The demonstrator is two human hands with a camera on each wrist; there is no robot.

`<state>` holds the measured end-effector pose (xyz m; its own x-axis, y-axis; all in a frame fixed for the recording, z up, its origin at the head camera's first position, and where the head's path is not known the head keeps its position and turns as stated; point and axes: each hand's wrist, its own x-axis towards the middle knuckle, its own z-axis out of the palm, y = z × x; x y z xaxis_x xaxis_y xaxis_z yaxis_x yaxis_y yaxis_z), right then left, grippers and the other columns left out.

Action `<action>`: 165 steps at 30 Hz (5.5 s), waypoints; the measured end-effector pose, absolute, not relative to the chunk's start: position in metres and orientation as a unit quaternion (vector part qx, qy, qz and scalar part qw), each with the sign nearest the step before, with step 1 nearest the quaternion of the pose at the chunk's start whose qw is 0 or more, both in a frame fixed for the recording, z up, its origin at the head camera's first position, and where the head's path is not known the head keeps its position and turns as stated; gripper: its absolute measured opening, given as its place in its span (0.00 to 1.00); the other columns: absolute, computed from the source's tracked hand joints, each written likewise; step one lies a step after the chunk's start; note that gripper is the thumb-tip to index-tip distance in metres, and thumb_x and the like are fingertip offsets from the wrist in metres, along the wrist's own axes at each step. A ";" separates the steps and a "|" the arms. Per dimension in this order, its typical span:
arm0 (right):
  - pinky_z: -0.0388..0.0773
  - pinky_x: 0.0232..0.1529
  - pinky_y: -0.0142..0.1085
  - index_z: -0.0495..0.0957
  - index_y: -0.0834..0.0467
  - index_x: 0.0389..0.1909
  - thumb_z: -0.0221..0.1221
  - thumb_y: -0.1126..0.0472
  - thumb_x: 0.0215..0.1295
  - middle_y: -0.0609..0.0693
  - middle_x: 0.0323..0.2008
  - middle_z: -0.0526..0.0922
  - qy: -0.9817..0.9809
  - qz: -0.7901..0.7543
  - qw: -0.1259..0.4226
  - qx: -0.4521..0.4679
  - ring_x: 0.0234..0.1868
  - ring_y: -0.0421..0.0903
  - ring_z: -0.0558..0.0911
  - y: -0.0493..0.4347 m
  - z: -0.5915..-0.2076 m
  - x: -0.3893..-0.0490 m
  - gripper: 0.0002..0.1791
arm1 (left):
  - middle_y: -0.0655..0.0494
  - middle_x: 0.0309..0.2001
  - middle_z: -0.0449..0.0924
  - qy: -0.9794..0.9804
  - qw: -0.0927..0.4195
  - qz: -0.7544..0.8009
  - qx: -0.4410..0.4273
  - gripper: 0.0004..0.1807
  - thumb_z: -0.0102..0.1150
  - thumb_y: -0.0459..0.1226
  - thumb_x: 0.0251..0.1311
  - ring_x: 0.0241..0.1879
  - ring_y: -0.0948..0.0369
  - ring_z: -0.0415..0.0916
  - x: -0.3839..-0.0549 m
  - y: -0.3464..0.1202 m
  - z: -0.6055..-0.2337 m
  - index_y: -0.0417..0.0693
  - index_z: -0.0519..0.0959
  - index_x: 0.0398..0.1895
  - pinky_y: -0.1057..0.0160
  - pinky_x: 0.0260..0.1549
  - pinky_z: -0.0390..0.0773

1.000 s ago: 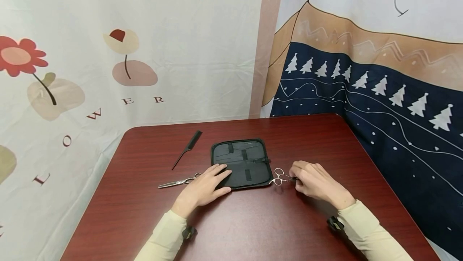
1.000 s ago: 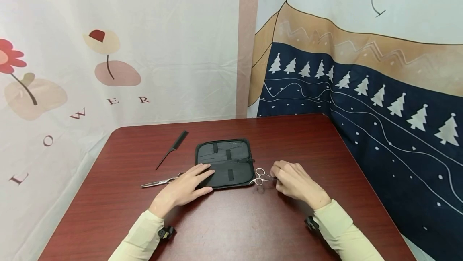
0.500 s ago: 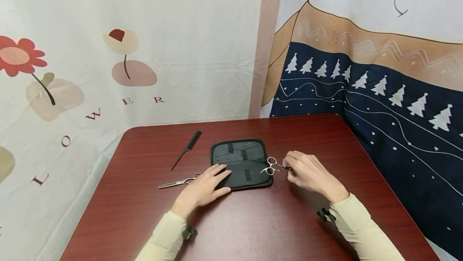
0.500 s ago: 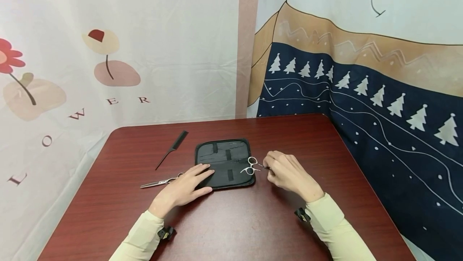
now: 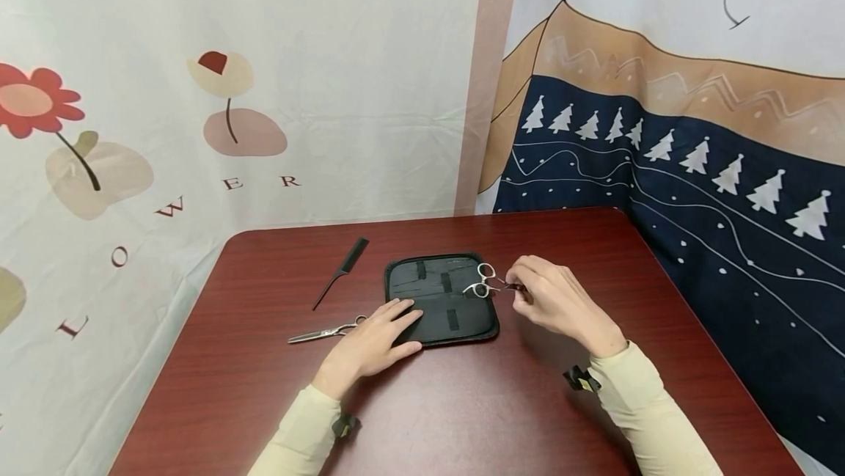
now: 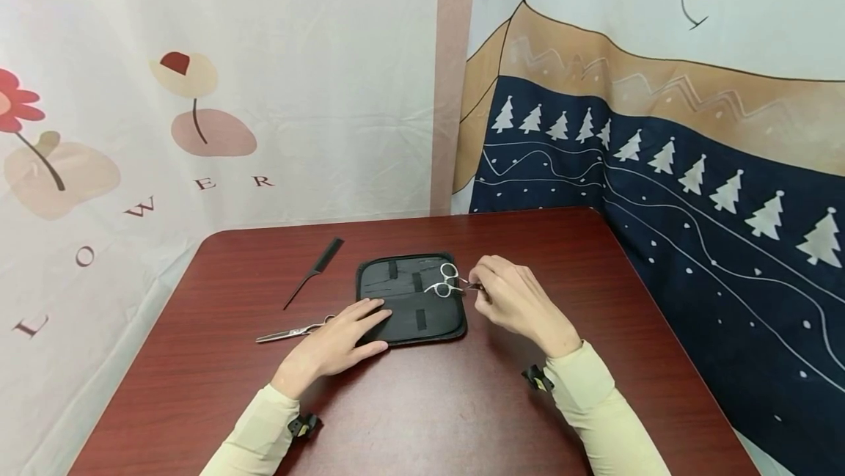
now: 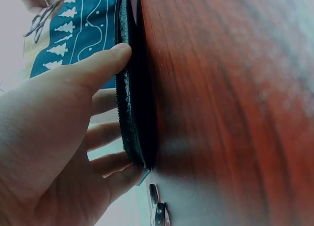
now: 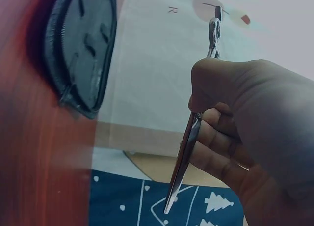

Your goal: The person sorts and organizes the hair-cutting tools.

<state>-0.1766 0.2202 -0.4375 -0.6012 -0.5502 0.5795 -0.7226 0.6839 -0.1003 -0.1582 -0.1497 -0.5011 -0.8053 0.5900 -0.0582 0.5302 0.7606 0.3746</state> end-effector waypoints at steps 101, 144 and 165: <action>0.84 0.39 0.23 0.89 0.55 0.45 0.72 0.79 0.56 0.48 0.41 0.89 -0.764 0.435 0.220 0.423 0.36 0.38 0.84 0.177 -0.420 -0.171 0.20 | 0.32 0.66 0.86 0.643 -0.060 0.682 0.343 0.37 0.75 0.20 0.64 0.65 0.63 0.87 -0.165 -0.074 -0.431 0.42 0.79 0.77 0.62 0.70 0.86; 0.85 0.53 0.27 0.86 0.54 0.61 0.76 0.74 0.62 0.49 0.52 0.89 -0.780 0.433 0.178 0.416 0.47 0.40 0.86 0.183 -0.421 -0.175 0.27 | 0.30 0.61 0.88 0.648 -0.104 0.670 0.347 0.38 0.78 0.16 0.57 0.60 0.58 0.93 -0.167 -0.078 -0.425 0.36 0.81 0.73 0.58 0.65 0.90; 0.76 0.81 0.46 0.79 0.51 0.75 0.72 0.62 0.72 0.48 0.72 0.84 -0.820 0.459 0.104 0.325 0.75 0.48 0.81 0.195 -0.418 -0.175 0.32 | 0.49 0.56 0.92 0.764 -0.225 0.526 0.300 0.35 0.89 0.31 0.53 0.49 0.52 0.94 -0.169 -0.087 -0.422 0.48 0.88 0.67 0.60 0.55 0.93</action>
<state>-0.1750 0.1951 -0.4180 -0.7667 -0.4384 0.4690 -0.6290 0.3668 -0.6854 -0.1693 -0.0874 -0.4223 -0.7192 0.2209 0.6588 0.6942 0.2677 0.6681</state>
